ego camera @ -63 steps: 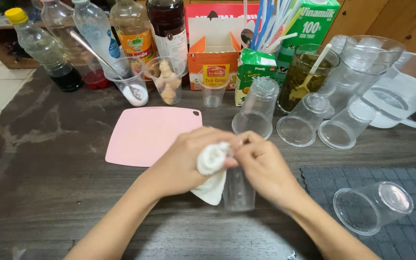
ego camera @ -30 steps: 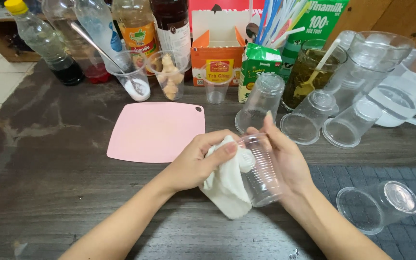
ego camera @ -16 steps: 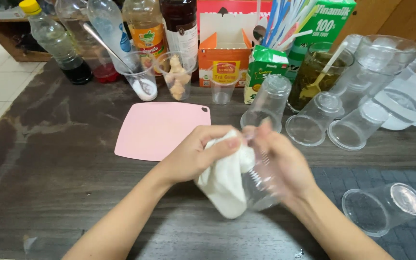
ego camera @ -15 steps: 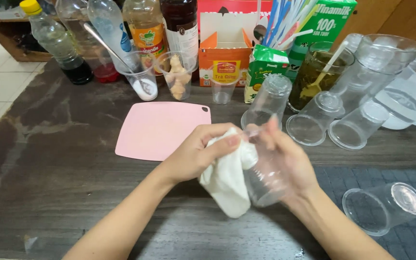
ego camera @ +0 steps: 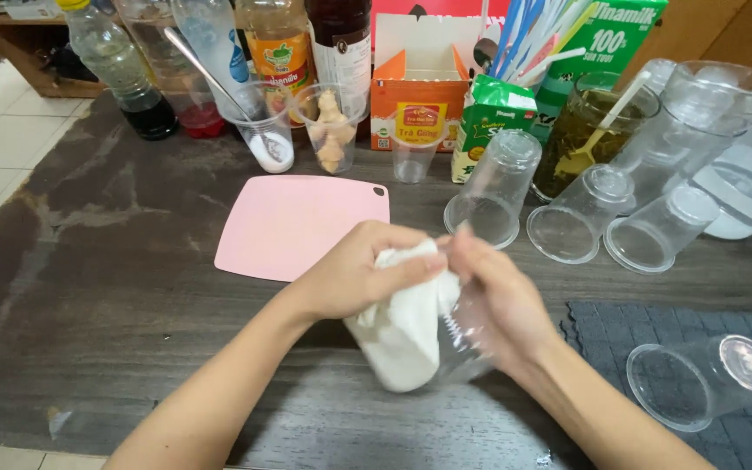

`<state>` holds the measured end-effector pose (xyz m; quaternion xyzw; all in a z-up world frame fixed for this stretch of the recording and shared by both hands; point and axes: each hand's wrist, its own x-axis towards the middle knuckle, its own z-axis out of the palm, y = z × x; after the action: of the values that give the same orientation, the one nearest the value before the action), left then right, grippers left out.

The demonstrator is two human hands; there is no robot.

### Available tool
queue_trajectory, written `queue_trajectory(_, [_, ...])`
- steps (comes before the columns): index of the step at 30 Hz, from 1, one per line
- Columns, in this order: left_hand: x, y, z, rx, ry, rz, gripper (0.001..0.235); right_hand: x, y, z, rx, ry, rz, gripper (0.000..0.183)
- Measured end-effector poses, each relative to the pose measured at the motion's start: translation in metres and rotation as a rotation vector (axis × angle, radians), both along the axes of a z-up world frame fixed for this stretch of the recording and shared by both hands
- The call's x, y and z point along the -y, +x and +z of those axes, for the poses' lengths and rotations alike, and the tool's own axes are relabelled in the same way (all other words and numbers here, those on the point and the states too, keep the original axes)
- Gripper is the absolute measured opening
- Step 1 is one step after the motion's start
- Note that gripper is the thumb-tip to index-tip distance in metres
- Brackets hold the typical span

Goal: The person wipes several clear plastic cups with a white cloth on a cluttered kitchen counter. They handle each cup individually, wiping the exterior and interior before placing it down. The person also folds the cloth and wipes the counter surface.

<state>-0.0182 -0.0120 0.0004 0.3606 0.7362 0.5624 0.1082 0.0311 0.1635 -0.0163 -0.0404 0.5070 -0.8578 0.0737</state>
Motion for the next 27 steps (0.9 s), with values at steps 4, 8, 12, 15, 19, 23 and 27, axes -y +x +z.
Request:
queue_trajectory(4, [-0.007, -0.010, -0.019, 0.153, 0.205, 0.000, 0.021, -0.006, 0.001, 0.007, 0.080, -0.368, 0.033, 0.049])
queue_trajectory(8, [0.005, -0.009, -0.010, 0.106, 0.105, 0.011, 0.021, -0.007, -0.007, -0.014, 0.129, -0.143, 0.074, 0.052])
queue_trajectory(12, [0.007, 0.012, 0.036, -0.078, -0.148, 0.029, 0.021, -0.006, -0.007, -0.018, 0.050, 0.141, 0.026, 0.043])
queue_trajectory(15, [0.004, 0.007, 0.016, -0.066, -0.146, 0.068, 0.021, -0.003, -0.005, -0.008, 0.098, 0.031, 0.048, 0.036])
queue_trajectory(19, [-0.008, -0.003, -0.011, 0.114, 0.212, 0.058, 0.017, 0.001, 0.004, 0.026, 0.183, -0.420, 0.026, 0.044])
queue_trajectory(23, [-0.010, 0.005, -0.004, 0.101, 0.260, 0.056, 0.020, -0.005, 0.008, 0.037, 0.232, -0.372, 0.017, 0.045])
queue_trajectory(27, [0.002, 0.001, 0.003, 0.036, 0.095, 0.038, 0.014, -0.020, -0.007, 0.004, 0.138, -0.048, 0.061, 0.032])
